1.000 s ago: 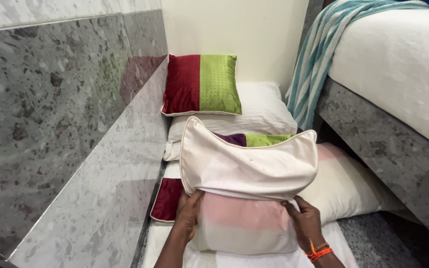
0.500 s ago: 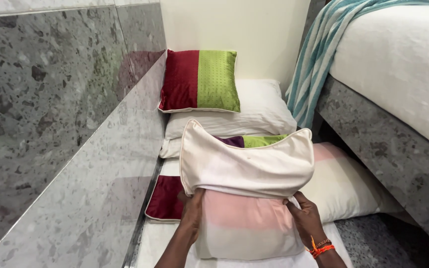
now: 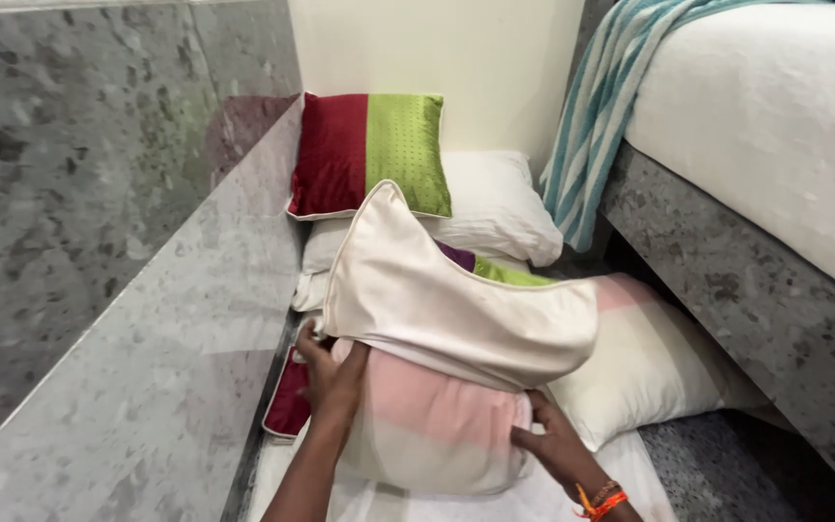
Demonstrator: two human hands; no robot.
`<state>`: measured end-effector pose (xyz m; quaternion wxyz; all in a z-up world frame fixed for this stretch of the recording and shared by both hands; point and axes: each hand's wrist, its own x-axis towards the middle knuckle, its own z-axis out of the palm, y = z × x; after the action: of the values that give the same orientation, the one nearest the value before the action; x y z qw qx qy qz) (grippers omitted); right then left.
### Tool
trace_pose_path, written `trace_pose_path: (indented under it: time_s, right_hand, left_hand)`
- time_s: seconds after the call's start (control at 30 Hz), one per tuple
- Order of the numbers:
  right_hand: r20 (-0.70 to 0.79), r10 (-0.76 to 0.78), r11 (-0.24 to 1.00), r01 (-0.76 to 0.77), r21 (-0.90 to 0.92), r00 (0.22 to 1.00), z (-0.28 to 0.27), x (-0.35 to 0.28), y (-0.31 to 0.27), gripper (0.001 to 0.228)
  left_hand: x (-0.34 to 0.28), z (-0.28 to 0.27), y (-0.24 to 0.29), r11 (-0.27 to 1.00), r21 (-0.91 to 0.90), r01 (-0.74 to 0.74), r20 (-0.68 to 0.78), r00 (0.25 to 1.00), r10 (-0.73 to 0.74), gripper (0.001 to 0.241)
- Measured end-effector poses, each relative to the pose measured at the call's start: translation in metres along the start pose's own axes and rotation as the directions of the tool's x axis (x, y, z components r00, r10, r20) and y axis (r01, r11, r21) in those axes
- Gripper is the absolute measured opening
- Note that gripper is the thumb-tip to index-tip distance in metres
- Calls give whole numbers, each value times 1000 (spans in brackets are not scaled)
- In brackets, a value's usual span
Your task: The person inserts a pink and white pillow into a white satin pillowcase. They pull the case over the pillow, adjust the corners, and smooth the fabric to fit the pillow inside.
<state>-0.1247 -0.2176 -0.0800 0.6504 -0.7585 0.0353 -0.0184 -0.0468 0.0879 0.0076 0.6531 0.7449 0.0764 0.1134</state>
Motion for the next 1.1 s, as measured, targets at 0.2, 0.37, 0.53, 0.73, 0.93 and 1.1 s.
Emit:
trace_pose_path:
  time_s: [0.2, 0.37, 0.53, 0.73, 0.93, 1.1]
  right_hand:
    - [27, -55, 998, 54, 43, 998, 5, 10, 5, 72]
    - [-93, 119, 948, -85, 308, 989, -3, 12, 8, 63]
    - [-91, 129, 926, -87, 369, 988, 0, 11, 9, 55]
    - [-83, 234, 506, -49, 861, 969, 40, 13, 15, 51]
    - [159, 361, 309, -278, 909, 919, 76, 22, 77, 47]
    - [279, 622, 579, -670, 464, 731, 76, 15, 74, 50]
  left_hand:
    - [22, -7, -39, 969, -203, 140, -5, 990, -144, 101]
    - [14, -14, -21, 936, -327, 132, 99, 989, -106, 109]
    - [6, -6, 14, 952, -301, 57, 172, 985, -5, 119]
    - [7, 37, 26, 857, -140, -495, 219, 829, 514, 121]
    - [-49, 59, -18, 630, 693, -351, 332, 931, 154, 118]
    - [-93, 26, 56, 316, 868, -382, 489, 766, -416, 129]
